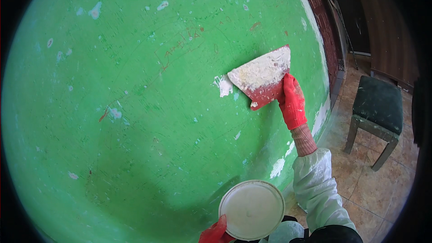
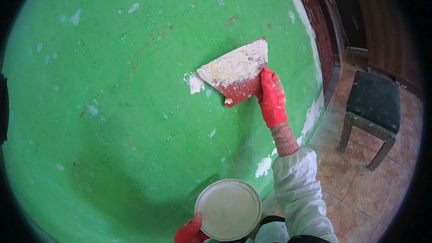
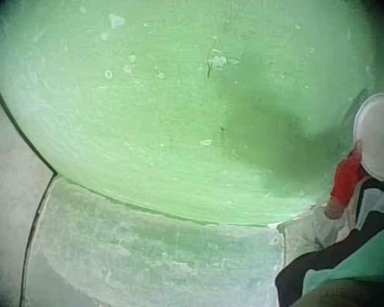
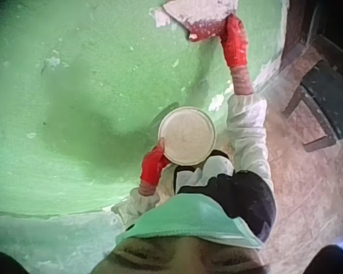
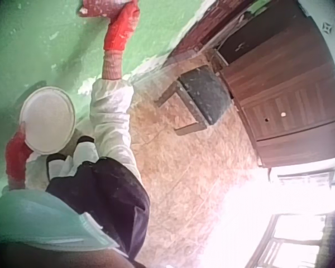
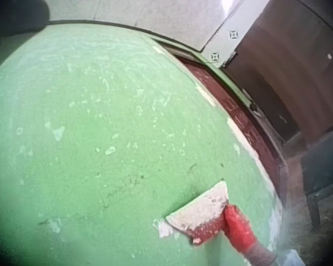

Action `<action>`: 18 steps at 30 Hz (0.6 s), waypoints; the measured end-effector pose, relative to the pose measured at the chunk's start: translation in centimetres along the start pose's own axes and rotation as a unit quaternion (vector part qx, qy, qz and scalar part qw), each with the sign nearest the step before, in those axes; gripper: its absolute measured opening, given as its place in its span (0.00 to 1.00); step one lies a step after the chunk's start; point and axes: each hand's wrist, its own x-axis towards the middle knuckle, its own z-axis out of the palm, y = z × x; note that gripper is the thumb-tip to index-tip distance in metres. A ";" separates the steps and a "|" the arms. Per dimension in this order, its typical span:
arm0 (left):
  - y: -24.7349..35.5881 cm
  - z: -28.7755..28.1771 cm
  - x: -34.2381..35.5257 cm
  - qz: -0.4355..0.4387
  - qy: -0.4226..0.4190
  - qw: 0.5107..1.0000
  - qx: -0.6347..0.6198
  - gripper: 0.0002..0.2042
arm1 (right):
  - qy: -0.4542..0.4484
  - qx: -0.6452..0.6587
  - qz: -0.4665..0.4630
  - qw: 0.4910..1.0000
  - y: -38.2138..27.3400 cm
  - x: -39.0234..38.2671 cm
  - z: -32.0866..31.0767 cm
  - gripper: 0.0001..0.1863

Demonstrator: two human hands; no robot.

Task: The person applies wall putty onto a green wall using a putty knife, scoops more compound from a container, and smooths it onto lower sections of the wall.

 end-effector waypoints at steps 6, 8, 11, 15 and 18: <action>-0.5 -0.4 0.3 -0.001 -0.025 0.999 -0.035 0.24 | -0.033 -0.074 0.007 0.997 0.2 -0.7 -0.6 0.22; -0.7 -0.6 0.6 -0.002 -0.035 0.998 -0.049 0.25 | -0.030 -0.106 0.010 0.994 0.3 -0.7 -0.3 0.23; -0.7 -0.6 0.6 -0.006 -0.046 0.998 -0.051 0.25 | -0.037 -0.120 -0.013 0.992 0.8 0.0 -0.6 0.23; -0.7 -0.7 0.7 -0.002 -0.036 0.999 -0.036 0.25 | -0.005 -0.061 -0.034 0.998 0.4 0.7 0.0 0.19; -0.6 -0.6 0.7 0.000 -0.048 0.997 -0.055 0.24 | 0.018 -0.018 -0.047 0.999 0.0 1.2 -0.2 0.19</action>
